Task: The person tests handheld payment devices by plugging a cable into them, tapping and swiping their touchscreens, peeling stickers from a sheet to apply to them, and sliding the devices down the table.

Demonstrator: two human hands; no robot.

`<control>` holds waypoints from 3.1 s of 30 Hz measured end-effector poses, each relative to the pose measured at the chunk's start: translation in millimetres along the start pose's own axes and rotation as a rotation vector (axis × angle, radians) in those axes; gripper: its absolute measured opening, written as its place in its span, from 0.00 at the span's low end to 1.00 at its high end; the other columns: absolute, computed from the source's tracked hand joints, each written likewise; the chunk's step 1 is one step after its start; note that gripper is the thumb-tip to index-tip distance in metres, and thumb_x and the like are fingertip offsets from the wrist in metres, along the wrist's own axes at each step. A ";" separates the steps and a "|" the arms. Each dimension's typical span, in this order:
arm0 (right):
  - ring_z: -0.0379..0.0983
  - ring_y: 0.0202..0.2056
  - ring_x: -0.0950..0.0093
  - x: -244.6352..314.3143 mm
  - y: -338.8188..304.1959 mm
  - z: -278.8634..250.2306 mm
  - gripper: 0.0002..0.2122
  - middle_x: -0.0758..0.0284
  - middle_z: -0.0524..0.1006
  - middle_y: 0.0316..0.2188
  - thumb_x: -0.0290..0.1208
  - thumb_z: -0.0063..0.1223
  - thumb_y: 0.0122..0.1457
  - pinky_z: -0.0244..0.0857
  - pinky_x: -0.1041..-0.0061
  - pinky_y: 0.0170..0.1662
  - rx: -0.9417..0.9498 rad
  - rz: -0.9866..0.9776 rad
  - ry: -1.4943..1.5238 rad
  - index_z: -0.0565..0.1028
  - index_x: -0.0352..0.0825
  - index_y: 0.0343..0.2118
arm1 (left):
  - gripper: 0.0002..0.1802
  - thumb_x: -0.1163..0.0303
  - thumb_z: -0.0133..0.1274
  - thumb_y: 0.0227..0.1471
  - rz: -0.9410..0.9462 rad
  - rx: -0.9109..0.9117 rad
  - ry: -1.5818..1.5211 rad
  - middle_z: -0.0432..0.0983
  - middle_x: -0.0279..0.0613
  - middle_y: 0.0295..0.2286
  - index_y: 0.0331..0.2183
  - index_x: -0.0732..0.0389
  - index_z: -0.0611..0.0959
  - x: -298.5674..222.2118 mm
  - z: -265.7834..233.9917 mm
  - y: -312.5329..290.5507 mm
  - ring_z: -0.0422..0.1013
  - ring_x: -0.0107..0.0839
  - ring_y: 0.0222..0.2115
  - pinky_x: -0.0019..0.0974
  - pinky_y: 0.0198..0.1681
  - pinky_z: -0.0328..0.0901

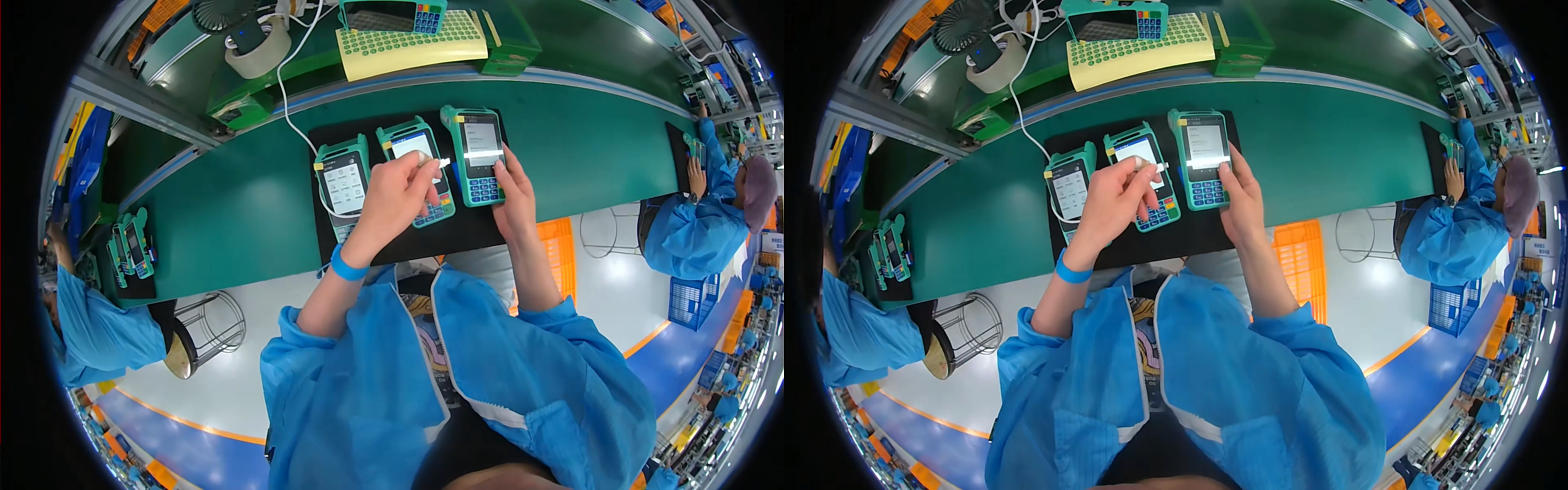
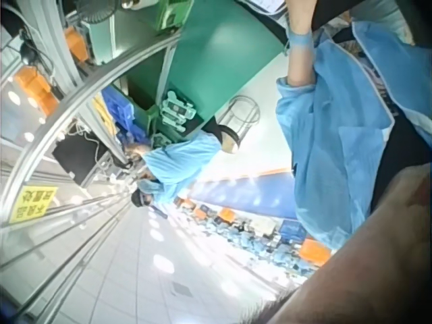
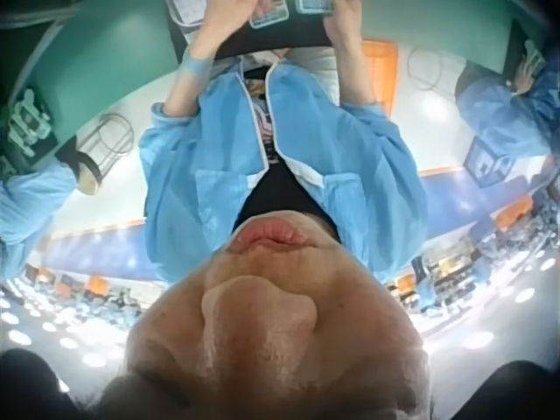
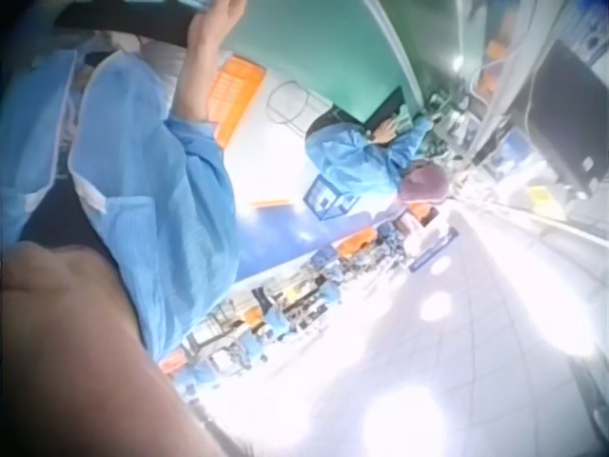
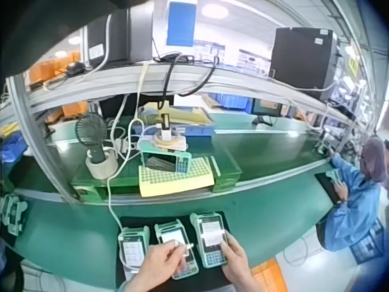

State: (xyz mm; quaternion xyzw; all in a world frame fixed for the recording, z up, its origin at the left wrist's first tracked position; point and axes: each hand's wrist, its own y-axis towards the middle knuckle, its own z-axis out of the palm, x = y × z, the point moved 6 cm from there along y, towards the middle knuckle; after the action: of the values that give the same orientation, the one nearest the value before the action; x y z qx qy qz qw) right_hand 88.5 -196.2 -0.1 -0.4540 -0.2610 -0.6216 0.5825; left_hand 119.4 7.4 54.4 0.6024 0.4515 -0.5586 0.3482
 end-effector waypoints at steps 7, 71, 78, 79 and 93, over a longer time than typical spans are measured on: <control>0.73 0.56 0.72 -6.9 -9.3 -10.0 0.23 0.60 0.74 0.58 0.29 0.40 0.74 0.70 0.69 0.57 -0.040 0.061 0.080 0.59 0.31 0.69 | 0.17 0.64 0.49 0.66 -0.058 0.029 0.005 0.79 0.41 0.18 0.31 0.68 0.81 -7.6 25.4 12.7 0.74 0.26 0.14 0.30 0.19 0.66; 0.71 0.60 0.59 82.7 30.7 58.4 0.16 0.56 0.73 0.59 0.28 0.60 0.59 0.65 0.65 0.60 0.176 -0.736 -1.186 0.80 0.37 0.51 | 0.40 0.40 0.26 0.68 1.267 -0.976 0.255 0.57 0.36 0.10 0.10 0.51 0.63 -195.7 -129.3 -204.9 0.55 0.31 0.15 0.39 0.22 0.46; 0.77 0.51 0.61 98.9 57.9 106.0 0.13 0.61 0.78 0.52 0.25 0.62 0.57 0.71 0.68 0.52 0.263 -0.980 -1.235 0.82 0.38 0.46 | 0.50 0.32 0.10 0.65 1.138 -0.624 0.413 0.67 0.30 0.18 0.10 0.50 0.72 -231.1 -111.7 -202.7 0.67 0.27 0.22 0.26 0.22 0.58; 0.78 0.49 0.61 102.3 59.0 116.5 0.12 0.62 0.79 0.50 0.25 0.62 0.57 0.72 0.68 0.50 0.280 -1.054 -1.253 0.82 0.37 0.44 | 0.50 0.32 0.10 0.65 1.136 -0.624 0.407 0.67 0.30 0.18 0.10 0.50 0.72 -231.8 -110.3 -204.2 0.67 0.27 0.22 0.26 0.22 0.58; 0.76 0.44 0.53 80.0 115.7 213.7 0.05 0.54 0.77 0.42 0.23 0.57 0.58 0.72 0.61 0.46 0.546 -1.177 -1.226 0.79 0.31 0.37 | 0.49 0.31 0.11 0.64 1.132 -0.721 0.563 0.65 0.30 0.16 0.11 0.51 0.72 -230.3 -114.5 -217.8 0.65 0.26 0.21 0.25 0.24 0.58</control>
State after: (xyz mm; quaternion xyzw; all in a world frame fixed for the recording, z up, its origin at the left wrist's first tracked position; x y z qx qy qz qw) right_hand 262.7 -74.2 142.2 -0.3449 -0.8563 -0.3842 0.0150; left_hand -35.5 153.7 315.6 0.7124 0.2990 0.0668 0.6314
